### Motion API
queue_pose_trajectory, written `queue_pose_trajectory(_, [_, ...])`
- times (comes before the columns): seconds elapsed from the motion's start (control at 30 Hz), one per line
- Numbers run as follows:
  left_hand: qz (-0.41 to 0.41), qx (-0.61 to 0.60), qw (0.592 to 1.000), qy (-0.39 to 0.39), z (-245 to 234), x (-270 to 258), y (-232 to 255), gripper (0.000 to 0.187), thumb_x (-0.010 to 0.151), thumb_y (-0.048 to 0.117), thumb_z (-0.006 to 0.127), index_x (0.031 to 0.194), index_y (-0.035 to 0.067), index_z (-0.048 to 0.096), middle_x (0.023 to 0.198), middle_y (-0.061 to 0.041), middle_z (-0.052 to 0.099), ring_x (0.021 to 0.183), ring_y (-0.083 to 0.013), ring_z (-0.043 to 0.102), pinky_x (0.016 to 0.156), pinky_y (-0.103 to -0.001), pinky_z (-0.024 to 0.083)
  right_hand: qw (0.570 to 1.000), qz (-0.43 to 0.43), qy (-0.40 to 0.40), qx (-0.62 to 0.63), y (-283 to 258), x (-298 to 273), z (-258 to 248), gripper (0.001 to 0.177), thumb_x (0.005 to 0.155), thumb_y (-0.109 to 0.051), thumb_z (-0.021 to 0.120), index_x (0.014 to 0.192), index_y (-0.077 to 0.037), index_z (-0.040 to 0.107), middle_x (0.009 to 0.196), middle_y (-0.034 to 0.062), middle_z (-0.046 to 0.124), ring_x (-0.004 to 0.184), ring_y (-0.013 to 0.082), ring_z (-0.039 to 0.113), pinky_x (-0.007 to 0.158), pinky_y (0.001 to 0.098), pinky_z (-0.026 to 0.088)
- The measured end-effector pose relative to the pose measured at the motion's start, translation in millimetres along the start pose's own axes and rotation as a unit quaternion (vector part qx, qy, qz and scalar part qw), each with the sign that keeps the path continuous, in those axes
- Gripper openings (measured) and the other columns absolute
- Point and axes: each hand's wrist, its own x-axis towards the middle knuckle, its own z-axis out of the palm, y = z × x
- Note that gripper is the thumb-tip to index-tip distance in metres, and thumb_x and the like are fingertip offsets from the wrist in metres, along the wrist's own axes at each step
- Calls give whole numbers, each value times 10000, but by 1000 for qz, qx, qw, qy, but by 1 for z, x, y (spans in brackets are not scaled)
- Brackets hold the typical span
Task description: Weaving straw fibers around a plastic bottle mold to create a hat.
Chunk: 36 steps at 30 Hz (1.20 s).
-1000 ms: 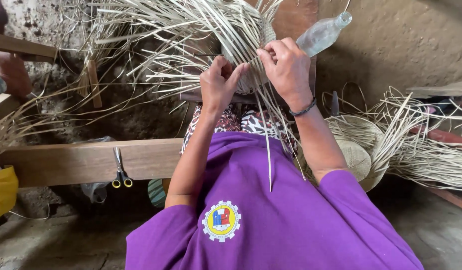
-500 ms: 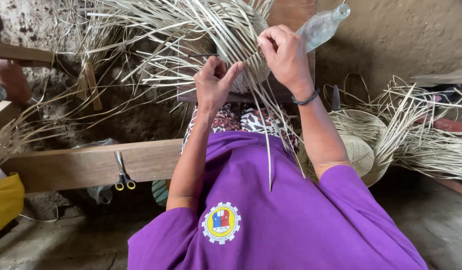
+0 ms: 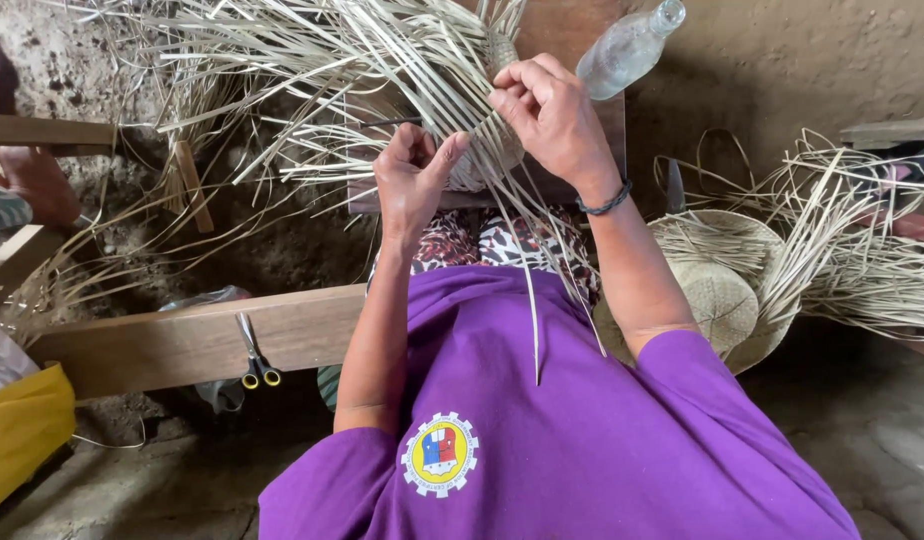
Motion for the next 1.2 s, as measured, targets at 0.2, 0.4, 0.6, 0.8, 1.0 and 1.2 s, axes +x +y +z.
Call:
queue_pose_trajectory(0.2, [-2,12,1000,10,0,0,-1,495,785,344,761,648,178,316,616,73,312,580,-60,257,513,-223,240,1000,4,1,-15,-2,0,2,177,897,-106,702,1010,5,621,956,128,561,712,164,613,671,249,554])
queue_pose_trajectory(0.4, [-11,11,1000,3,-1,1,-6,504,783,373,757,646,178,313,608,78,299,577,-57,248,511,-226,235,999,-29,-4,-15,1,0,-1,99,936,-40,610,997,31,640,917,123,577,786,192,612,689,270,509])
queue_pose_trajectory(0.6, [-9,-6,1000,0,-1,1,-6,532,787,369,749,646,178,273,600,75,277,578,-59,231,516,-230,226,999,-37,3,-27,2,-1,0,93,945,-21,599,1005,34,643,925,125,594,794,193,602,695,273,506])
queue_pose_trajectory(0.8, [10,-5,1000,-1,-2,1,-12,480,799,383,726,652,172,320,576,71,313,531,-52,277,473,-221,256,998,-57,7,2,-4,-3,2,151,895,4,699,1025,59,646,943,146,561,809,182,595,699,252,517])
queue_pose_trajectory(1.0, [28,-11,1000,2,-1,1,-14,481,782,414,716,660,169,320,591,71,300,533,-53,268,463,-221,257,997,-70,25,14,-4,-12,11,343,998,-276,654,1064,59,622,936,134,526,750,161,550,703,262,506])
queue_pose_trajectory(1.2, [58,-9,998,9,0,3,-23,443,797,342,713,644,168,334,589,74,299,552,-52,262,490,-221,256,985,-5,66,-162,-13,-65,53,1067,805,-798,431,1499,-50,122,1476,177,209,1388,335,287,1172,521,394])
